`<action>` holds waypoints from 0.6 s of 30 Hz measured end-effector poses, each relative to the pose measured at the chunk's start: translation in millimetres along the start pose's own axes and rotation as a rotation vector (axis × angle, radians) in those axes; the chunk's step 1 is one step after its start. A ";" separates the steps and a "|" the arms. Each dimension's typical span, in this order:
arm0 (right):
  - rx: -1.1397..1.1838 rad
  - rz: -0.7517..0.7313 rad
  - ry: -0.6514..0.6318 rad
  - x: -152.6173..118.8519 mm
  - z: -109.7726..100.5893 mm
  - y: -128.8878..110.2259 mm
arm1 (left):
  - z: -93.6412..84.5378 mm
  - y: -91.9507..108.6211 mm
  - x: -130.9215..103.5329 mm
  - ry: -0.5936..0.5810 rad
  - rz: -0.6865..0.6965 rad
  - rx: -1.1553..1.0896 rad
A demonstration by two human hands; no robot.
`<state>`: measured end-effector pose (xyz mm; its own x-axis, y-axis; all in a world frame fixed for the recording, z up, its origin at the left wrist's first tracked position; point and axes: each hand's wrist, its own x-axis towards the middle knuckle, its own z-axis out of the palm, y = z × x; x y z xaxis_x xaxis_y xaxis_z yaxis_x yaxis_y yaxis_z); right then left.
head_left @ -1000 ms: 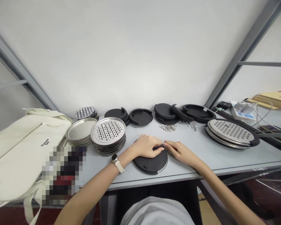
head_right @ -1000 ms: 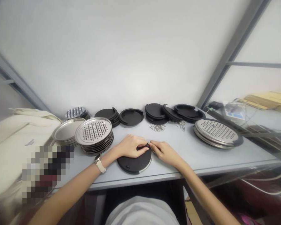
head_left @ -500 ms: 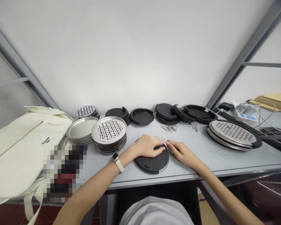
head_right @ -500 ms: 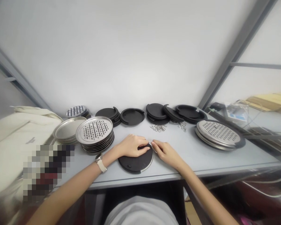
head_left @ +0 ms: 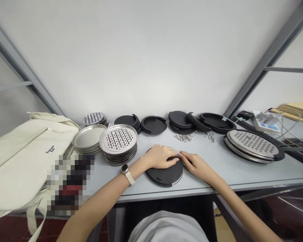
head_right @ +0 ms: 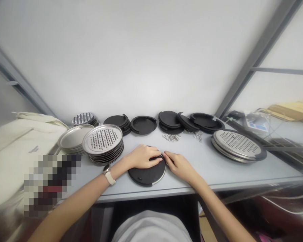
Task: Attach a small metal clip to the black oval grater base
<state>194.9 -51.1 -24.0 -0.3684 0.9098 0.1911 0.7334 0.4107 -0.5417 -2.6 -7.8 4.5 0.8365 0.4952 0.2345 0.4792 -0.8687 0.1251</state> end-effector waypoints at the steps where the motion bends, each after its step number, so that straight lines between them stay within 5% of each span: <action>1: 0.003 -0.003 -0.002 -0.1 0.1 0.5 | 0.0 0.1 -0.1 0.002 -0.002 0.003; 18: -0.012 -0.006 0.012 -1.8 1.8 1.3 | 0.7 0.5 0.1 0.002 -0.015 0.001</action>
<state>195.5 -52.3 -26.5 -0.3655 0.9081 0.2042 0.7380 0.4164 -0.5309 -2.1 -8.1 3.9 0.8284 0.5086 0.2349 0.4925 -0.8610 0.1273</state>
